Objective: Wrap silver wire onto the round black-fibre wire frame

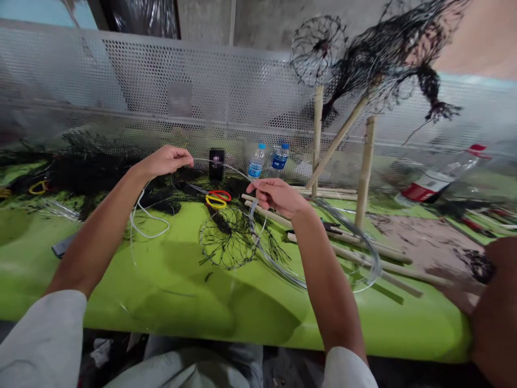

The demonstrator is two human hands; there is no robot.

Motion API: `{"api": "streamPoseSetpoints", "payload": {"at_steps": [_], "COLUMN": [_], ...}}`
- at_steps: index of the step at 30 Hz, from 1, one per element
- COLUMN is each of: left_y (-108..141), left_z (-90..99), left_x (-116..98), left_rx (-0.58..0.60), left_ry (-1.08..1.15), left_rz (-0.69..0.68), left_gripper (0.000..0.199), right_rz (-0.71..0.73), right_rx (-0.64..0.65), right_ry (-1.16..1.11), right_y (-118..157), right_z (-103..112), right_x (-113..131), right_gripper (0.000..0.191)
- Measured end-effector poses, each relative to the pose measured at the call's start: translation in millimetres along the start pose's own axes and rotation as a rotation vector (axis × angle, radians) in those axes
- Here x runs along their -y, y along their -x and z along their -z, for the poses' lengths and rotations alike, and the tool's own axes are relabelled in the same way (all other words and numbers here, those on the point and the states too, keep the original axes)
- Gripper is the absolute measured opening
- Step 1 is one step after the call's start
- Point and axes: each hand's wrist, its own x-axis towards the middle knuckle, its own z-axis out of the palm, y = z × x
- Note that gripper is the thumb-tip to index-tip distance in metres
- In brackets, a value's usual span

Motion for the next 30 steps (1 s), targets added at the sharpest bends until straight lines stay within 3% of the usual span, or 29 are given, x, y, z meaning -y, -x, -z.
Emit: {"api": "streamPoseSetpoints", "payload": {"at_steps": [4,8,11,14,18,25,30], "left_y": [10,12,4,-5,-14,-25,-25], "left_z": [2.0,-12.8,-33.6,-55.1,-67.0,-56.1,-45.4], "left_x": [6,1,-19,-47,-68,-54,-37], "left_rx": [0.011,-0.008,0.002,0.087,0.127,0.241,0.185], "left_ry": [-0.060,-0.151,-0.228,-0.285,-0.333,-0.270,-0.261], "left_rz": [-0.001,-0.009,-0.066,-0.160,-0.204,-0.250,-0.221], "left_gripper": [0.030,0.026,0.027,0.030,0.029,0.030,0.033], "right_rz": [0.021,0.094,0.128,0.152,0.197,0.251,0.270], "right_rx": [-0.035,-0.093,-0.094,-0.068,-0.091,-0.148,-0.251], "right_ry": [0.012,0.064,0.132,0.237,0.398,0.602,0.599], "right_y": [8,5,-2,-8,-8,-8,-12], "right_z": [-2,-14,-25,-34,-38,-41,-37], "right_x": [-8,-11,-7,0,7,13,13], "right_gripper": [0.034,0.035,0.034,0.030,0.023,0.023,0.023]}}
